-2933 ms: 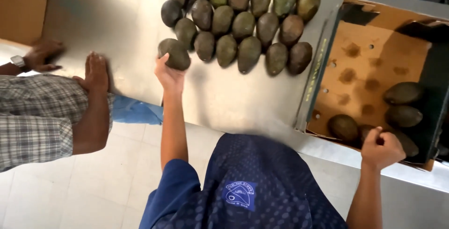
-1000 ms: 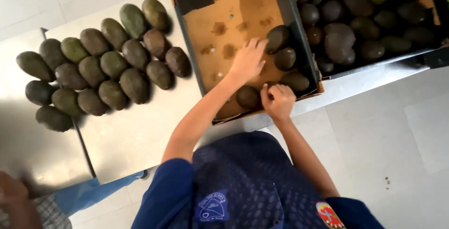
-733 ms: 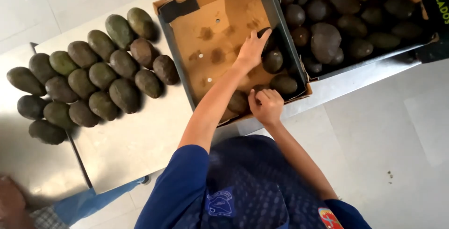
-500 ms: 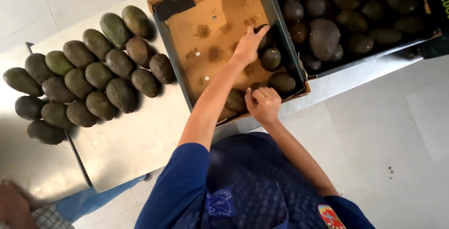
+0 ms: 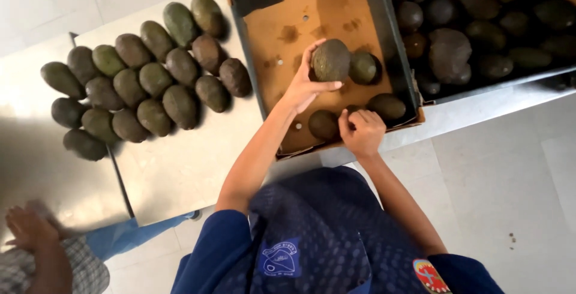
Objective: Sorting and inspecting avocados on a processing line in a facility.
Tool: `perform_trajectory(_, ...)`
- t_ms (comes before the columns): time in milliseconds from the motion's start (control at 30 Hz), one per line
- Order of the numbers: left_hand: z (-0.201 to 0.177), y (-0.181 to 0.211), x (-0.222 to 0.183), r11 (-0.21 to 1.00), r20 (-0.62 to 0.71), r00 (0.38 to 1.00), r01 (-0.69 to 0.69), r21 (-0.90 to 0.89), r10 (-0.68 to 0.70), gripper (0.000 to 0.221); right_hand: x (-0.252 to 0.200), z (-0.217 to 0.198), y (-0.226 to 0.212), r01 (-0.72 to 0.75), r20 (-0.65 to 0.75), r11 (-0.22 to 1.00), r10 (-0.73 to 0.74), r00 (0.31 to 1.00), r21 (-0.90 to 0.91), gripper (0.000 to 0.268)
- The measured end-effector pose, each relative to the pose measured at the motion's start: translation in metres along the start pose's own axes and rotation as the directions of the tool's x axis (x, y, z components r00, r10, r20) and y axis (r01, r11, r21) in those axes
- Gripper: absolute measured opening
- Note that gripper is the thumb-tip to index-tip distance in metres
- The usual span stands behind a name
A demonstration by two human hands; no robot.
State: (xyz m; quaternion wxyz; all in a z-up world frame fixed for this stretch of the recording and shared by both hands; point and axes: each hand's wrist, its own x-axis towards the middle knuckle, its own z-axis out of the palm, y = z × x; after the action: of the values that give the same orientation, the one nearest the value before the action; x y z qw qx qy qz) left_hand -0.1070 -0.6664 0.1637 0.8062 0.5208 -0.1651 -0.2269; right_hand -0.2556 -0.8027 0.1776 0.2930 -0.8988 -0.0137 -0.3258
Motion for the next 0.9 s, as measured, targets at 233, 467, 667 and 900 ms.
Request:
perform_trajectory(233, -0.009, 0.041, -0.048, 0.748, 0.045, 0.971, 0.211, -0.630, -0.236, 0.063, -0.005, 0.004, 0.003, 0.002, 0.024, 1.000, -0.002, 1.000, -0.020, 0.039)
perform_trajectory(467, -0.035, 0.040, -0.079, 0.787, -0.101, 0.963, 0.142, -0.600, -0.251, 0.060, -0.007, 0.006, 0.002, -0.015, 0.013, 1.000, 0.015, 1.000, -0.019, 0.041)
perform_trajectory(667, -0.038, 0.054, -0.102, 0.766, -0.083, 0.977, 0.100, -0.635, -0.197, 0.066, -0.013, 0.010, 0.008, -0.002, 0.002, 0.999, 0.002, 1.000, -0.042, 0.041)
perform_trajectory(900, -0.046, 0.081, -0.132, 0.616, 0.010, 0.998, 0.048, -0.786, -0.065, 0.071, -0.018, 0.009, 0.011, 0.011, 0.027, 0.999, -0.010, 1.000, -0.047, 0.039)
